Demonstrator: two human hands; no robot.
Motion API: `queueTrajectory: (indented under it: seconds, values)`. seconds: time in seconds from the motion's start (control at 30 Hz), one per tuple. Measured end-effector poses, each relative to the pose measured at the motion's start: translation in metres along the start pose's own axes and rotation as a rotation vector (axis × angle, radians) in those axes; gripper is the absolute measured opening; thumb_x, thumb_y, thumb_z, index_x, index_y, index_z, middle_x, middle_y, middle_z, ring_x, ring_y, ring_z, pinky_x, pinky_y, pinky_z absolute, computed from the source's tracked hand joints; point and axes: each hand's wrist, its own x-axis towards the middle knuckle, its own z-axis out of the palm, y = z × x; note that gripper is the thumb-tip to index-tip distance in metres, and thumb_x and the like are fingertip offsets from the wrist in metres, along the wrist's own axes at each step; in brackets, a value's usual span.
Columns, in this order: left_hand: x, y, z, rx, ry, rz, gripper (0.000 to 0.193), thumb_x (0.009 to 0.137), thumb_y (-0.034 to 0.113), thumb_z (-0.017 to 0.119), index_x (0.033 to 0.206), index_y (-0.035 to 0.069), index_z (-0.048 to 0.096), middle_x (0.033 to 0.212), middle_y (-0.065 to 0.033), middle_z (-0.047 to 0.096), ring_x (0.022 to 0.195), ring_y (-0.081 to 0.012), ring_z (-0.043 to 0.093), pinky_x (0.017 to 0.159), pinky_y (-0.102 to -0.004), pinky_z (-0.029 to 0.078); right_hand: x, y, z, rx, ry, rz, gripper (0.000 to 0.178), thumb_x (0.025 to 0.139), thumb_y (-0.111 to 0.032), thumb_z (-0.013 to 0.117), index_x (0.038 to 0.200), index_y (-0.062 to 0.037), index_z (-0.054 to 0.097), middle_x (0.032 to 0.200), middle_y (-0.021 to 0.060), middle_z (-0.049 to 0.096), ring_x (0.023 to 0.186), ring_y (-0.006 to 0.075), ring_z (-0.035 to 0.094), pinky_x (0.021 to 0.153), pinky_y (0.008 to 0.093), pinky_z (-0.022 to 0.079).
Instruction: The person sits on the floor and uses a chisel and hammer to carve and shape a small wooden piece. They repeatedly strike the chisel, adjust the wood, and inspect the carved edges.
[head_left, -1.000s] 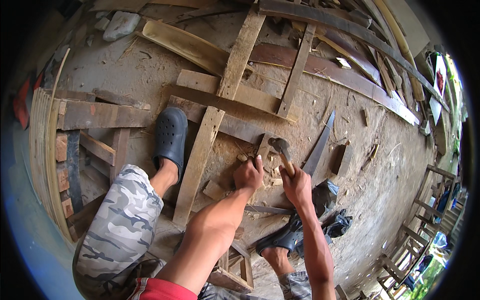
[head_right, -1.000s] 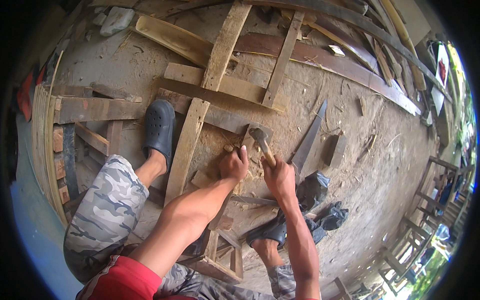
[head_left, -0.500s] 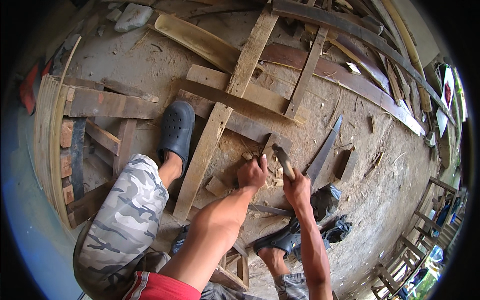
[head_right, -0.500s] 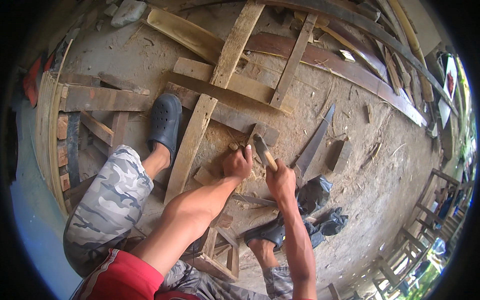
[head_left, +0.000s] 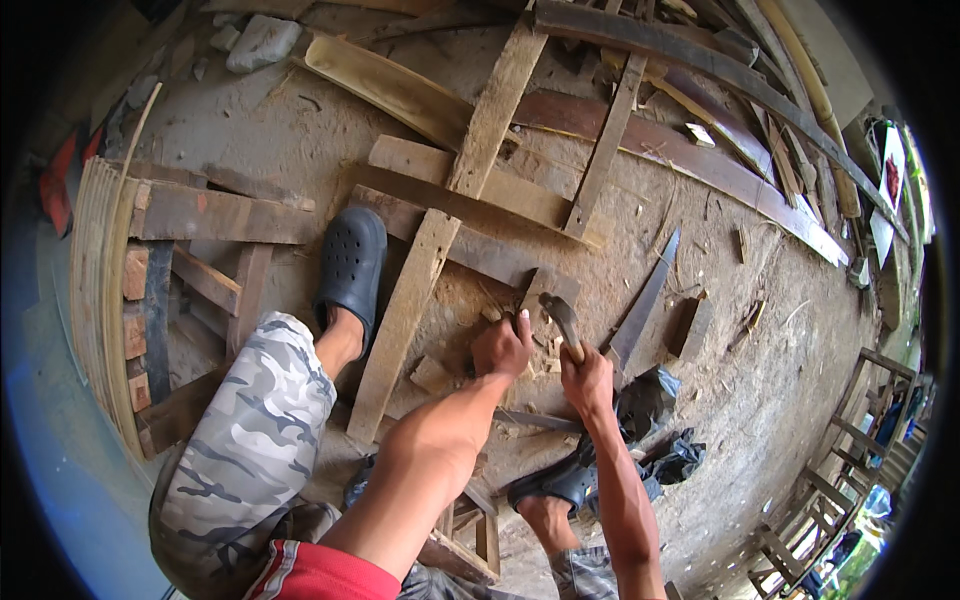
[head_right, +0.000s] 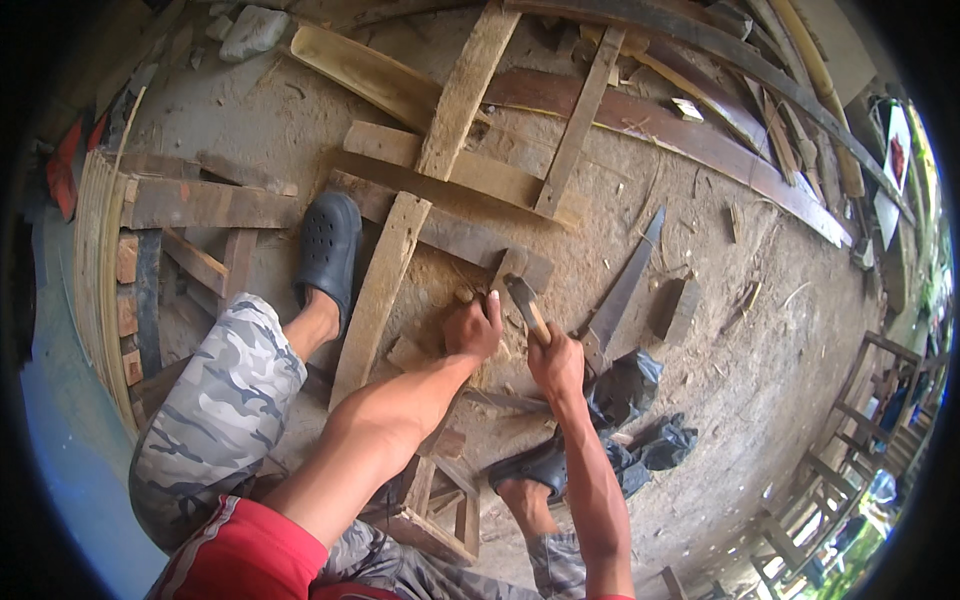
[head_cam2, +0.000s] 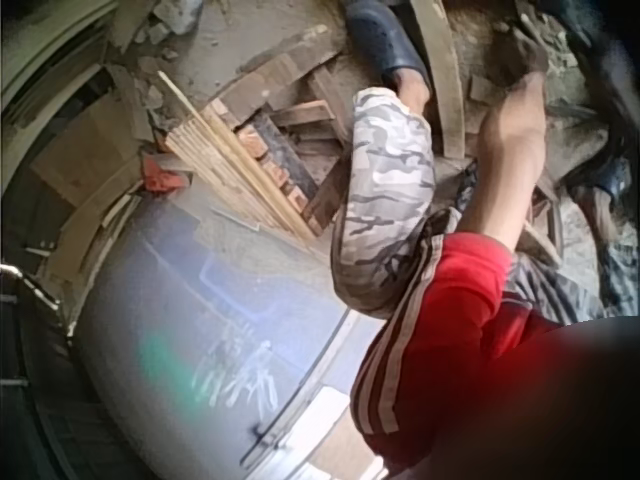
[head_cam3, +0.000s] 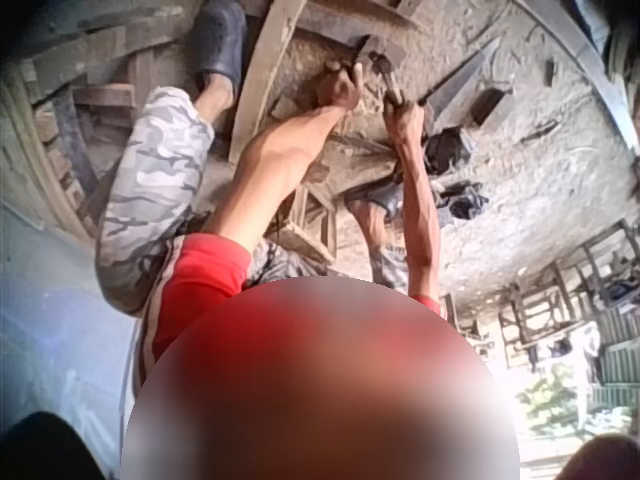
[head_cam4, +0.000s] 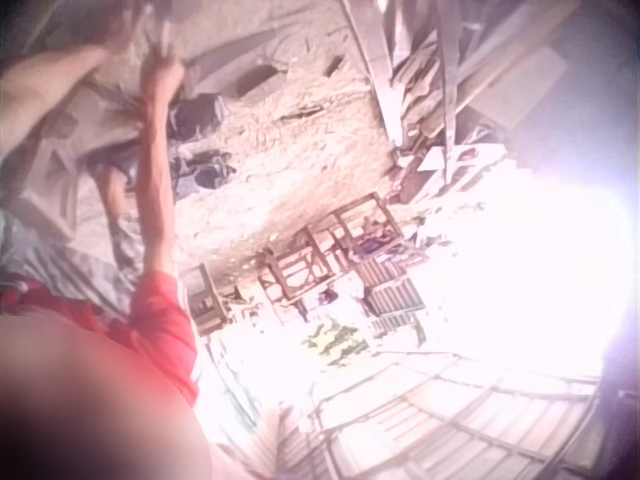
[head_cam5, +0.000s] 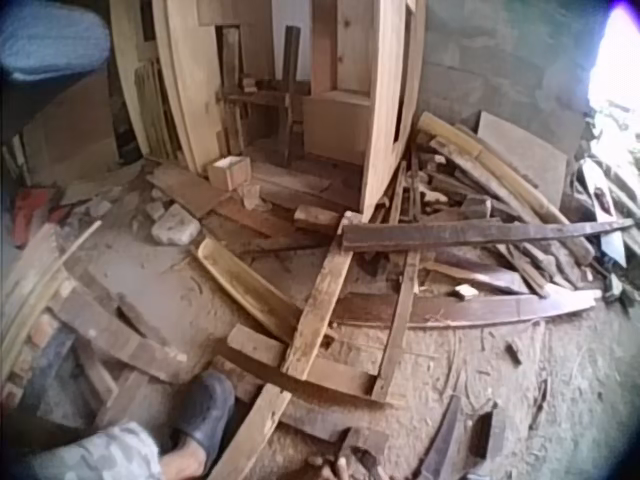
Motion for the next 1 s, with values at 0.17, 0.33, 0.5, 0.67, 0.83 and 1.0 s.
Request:
queueTrajectory:
  seconds: [0.17, 0.33, 0.5, 0.67, 0.83, 1.0]
  values:
    - [0.001, -0.001, 0.000, -0.012, 0.017, 0.014, 0.057, 0.099, 0.049, 0.036, 0.083, 0.004, 0.065, 0.079, -0.0261, 0.067, 0.077, -0.0454, 0.066, 0.072, -0.0533, 0.052, -0.008, 0.004, 0.000, 0.198, 0.122, -0.037, 0.014, 0.084, -0.012, 0.064, 0.082, 0.0012, 0.059, 0.067, 0.0249, 0.059, 0.066, 0.0450, 0.062, 0.057, 0.0421, 0.048]
    - [0.001, 0.000, 0.002, 0.033, 0.059, 0.008, 0.058, 0.099, 0.049, 0.038, 0.078, 0.003, 0.066, 0.076, -0.0255, 0.067, 0.073, -0.0441, 0.067, 0.068, -0.0518, 0.054, 0.007, 0.005, 0.004, 0.045, -0.101, 0.092, 0.024, 0.088, -0.022, 0.062, 0.086, 0.0023, 0.065, 0.067, 0.0279, 0.059, 0.070, 0.0470, 0.063, 0.061, 0.0475, 0.049]
    - [0.000, -0.003, 0.002, 0.003, 0.038, 0.017, 0.059, 0.099, 0.050, 0.037, 0.080, 0.002, 0.066, 0.077, -0.0259, 0.067, 0.073, -0.0445, 0.067, 0.069, -0.0522, 0.054, -0.005, 0.000, -0.010, 0.154, 0.154, -0.006, 0.027, 0.089, -0.019, 0.066, 0.076, 0.0025, 0.055, 0.057, 0.0176, 0.048, 0.053, 0.0239, 0.044, 0.050, 0.0377, 0.041]
    - [0.002, -0.008, 0.010, -0.005, 0.065, 0.052, 0.054, 0.099, 0.048, 0.040, 0.082, 0.003, 0.066, 0.077, -0.0250, 0.067, 0.073, -0.0444, 0.066, 0.068, -0.0520, 0.053, -0.012, -0.006, -0.008, 0.014, 0.133, -0.210, 0.018, 0.077, -0.011, 0.069, 0.076, -0.0037, 0.052, 0.065, 0.0198, 0.058, 0.059, 0.0397, 0.060, 0.052, 0.0427, 0.046]
    - [0.002, -0.026, 0.020, -0.182, 0.032, 0.138, 0.041, 0.098, 0.045, 0.044, 0.093, 0.008, 0.062, 0.081, -0.0209, 0.068, 0.079, -0.0411, 0.066, 0.074, -0.0504, 0.052, -0.012, -0.004, 0.002, -0.239, 0.043, -0.288, 0.012, 0.078, -0.016, 0.066, 0.078, -0.0083, 0.057, 0.067, 0.0156, 0.062, 0.060, 0.0369, 0.063, 0.052, 0.0446, 0.050]
    - [0.005, -0.029, 0.021, -0.099, -0.004, 0.176, 0.026, 0.078, 0.028, 0.069, 0.090, 0.006, 0.062, 0.087, -0.0203, 0.069, 0.083, -0.0436, 0.066, 0.071, -0.0510, 0.053, -0.004, -0.005, -0.001, -0.282, -0.005, -0.196, 0.009, 0.081, -0.017, 0.063, 0.082, -0.0085, 0.060, 0.070, 0.0161, 0.065, 0.062, 0.0379, 0.064, 0.056, 0.0476, 0.051]
